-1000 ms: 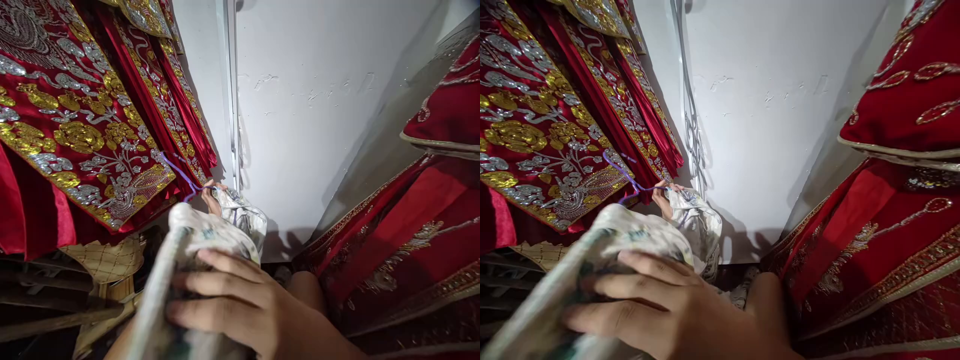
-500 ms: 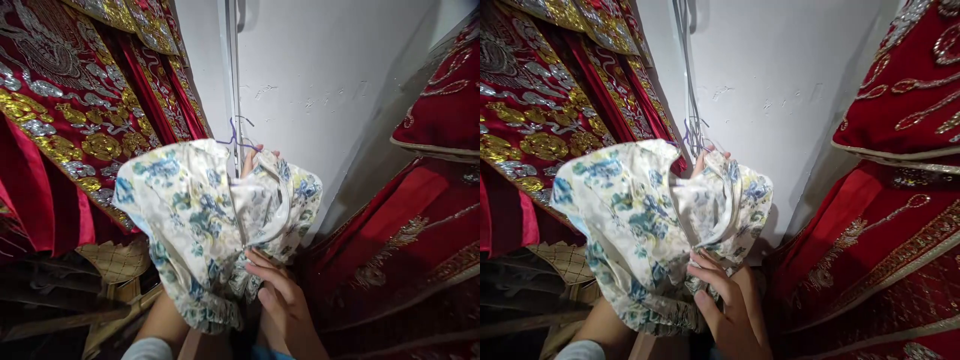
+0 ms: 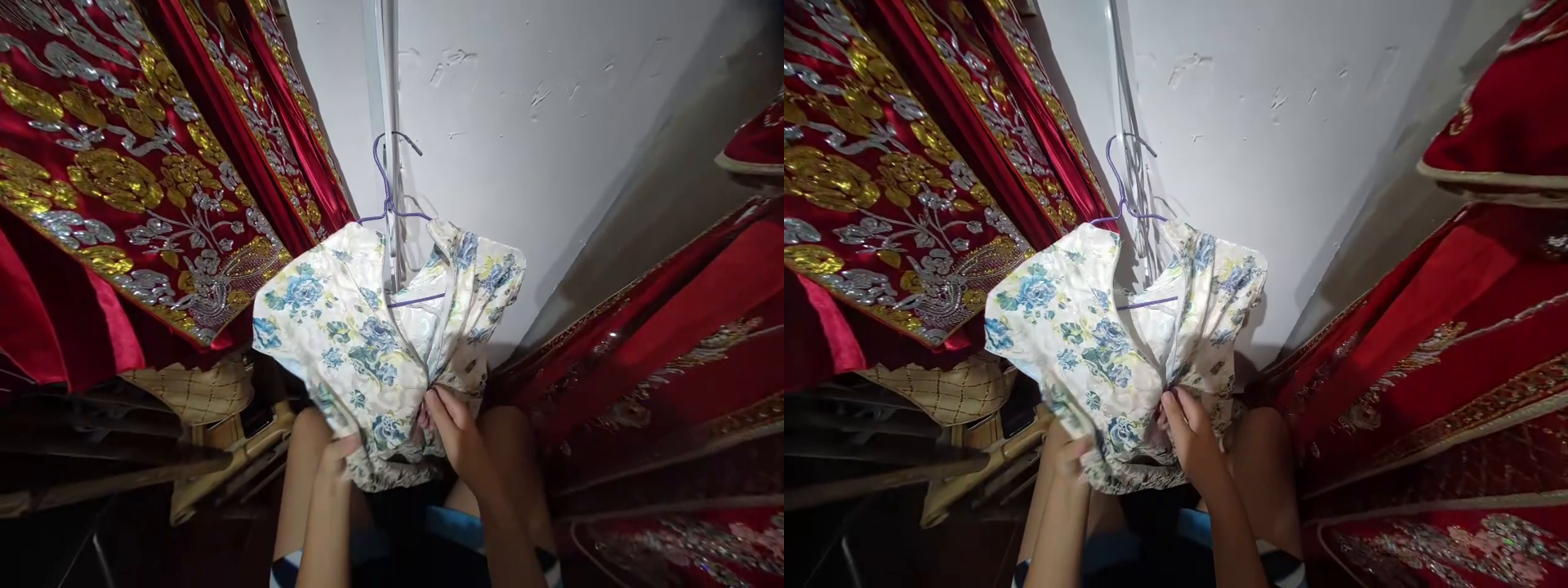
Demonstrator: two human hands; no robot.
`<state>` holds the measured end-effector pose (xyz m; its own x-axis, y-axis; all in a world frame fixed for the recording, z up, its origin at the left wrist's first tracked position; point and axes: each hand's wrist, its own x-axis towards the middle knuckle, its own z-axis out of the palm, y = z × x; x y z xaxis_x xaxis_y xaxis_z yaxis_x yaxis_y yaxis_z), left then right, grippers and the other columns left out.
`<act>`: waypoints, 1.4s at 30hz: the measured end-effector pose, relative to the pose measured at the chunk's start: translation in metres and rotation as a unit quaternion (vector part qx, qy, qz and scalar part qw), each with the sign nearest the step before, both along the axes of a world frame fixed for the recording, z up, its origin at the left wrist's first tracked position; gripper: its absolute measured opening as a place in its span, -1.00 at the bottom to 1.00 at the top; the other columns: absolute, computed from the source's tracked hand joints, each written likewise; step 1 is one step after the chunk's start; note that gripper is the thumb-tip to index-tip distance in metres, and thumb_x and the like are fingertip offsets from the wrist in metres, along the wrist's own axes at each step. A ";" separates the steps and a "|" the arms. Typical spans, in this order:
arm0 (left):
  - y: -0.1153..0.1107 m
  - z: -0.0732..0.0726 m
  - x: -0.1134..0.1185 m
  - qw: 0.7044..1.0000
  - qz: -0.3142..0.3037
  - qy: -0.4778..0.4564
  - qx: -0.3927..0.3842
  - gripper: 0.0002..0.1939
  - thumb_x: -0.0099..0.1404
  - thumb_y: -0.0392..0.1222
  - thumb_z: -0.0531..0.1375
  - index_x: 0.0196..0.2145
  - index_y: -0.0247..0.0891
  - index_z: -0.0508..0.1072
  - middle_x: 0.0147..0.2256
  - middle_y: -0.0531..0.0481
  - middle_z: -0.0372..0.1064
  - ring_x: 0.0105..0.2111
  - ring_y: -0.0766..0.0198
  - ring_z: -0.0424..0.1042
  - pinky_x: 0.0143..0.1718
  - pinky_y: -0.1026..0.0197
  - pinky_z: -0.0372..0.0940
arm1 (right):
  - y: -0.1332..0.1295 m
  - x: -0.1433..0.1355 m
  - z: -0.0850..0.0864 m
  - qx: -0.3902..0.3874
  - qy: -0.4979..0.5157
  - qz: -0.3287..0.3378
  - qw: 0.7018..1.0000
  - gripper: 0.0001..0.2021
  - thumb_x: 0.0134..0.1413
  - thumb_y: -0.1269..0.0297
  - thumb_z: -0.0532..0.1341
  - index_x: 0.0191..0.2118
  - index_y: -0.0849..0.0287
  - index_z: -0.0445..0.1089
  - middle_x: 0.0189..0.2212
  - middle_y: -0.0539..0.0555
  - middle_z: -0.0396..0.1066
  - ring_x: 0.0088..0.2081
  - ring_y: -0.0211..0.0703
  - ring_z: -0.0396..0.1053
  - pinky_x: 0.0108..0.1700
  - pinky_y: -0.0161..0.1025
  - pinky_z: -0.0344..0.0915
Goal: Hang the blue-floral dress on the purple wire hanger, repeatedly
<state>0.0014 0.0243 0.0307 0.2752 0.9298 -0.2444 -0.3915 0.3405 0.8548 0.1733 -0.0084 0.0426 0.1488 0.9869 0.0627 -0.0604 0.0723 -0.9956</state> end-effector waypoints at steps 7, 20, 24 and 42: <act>-0.003 0.006 0.004 0.998 0.046 -0.019 -0.043 -0.17 -0.13 -0.15 0.51 0.14 -0.18 0.46 -0.10 -0.16 0.59 -0.01 -0.19 0.54 0.05 -0.09 0.44 | -0.001 -0.017 0.003 -0.024 0.047 0.057 0.997 -0.68 0.24 -0.09 0.17 -0.28 0.05 0.43 -0.48 0.02 0.36 -0.44 -0.10 0.31 -0.38 -0.21 0.29; -0.007 0.002 -0.001 0.995 0.090 -0.036 0.002 -0.32 0.03 -0.16 0.49 0.12 -0.17 0.48 0.08 -0.13 0.50 0.13 -0.08 0.45 0.19 0.00 0.33 | -0.007 -0.020 0.007 -0.012 0.036 0.028 0.999 -0.58 0.28 -0.11 0.12 -0.42 0.11 0.37 -0.64 -0.05 0.29 -0.56 -0.22 0.21 -0.46 -0.27 0.11; -0.013 0.009 0.003 0.998 0.061 -0.016 0.008 -0.38 -0.07 -0.10 0.54 -0.02 -0.20 0.56 0.03 -0.14 0.54 0.12 -0.10 0.46 0.23 -0.02 0.29 | -0.003 -0.021 -0.001 -0.042 0.068 -0.026 0.996 -0.50 0.22 -0.21 0.15 -0.54 0.08 0.24 -0.69 -0.06 0.18 -0.61 -0.22 0.12 -0.53 -0.25 0.06; -0.009 -0.031 0.032 0.825 0.251 0.322 0.391 -0.65 0.35 -0.22 0.21 0.09 -0.18 0.37 0.11 -0.20 0.30 0.16 0.03 0.30 0.19 0.00 0.17 | -0.002 -0.021 0.008 -0.047 -0.007 0.020 0.999 -0.65 0.16 0.07 0.21 -0.52 0.19 0.47 -0.75 -0.05 0.27 -0.66 -0.29 0.15 -0.52 -0.30 0.11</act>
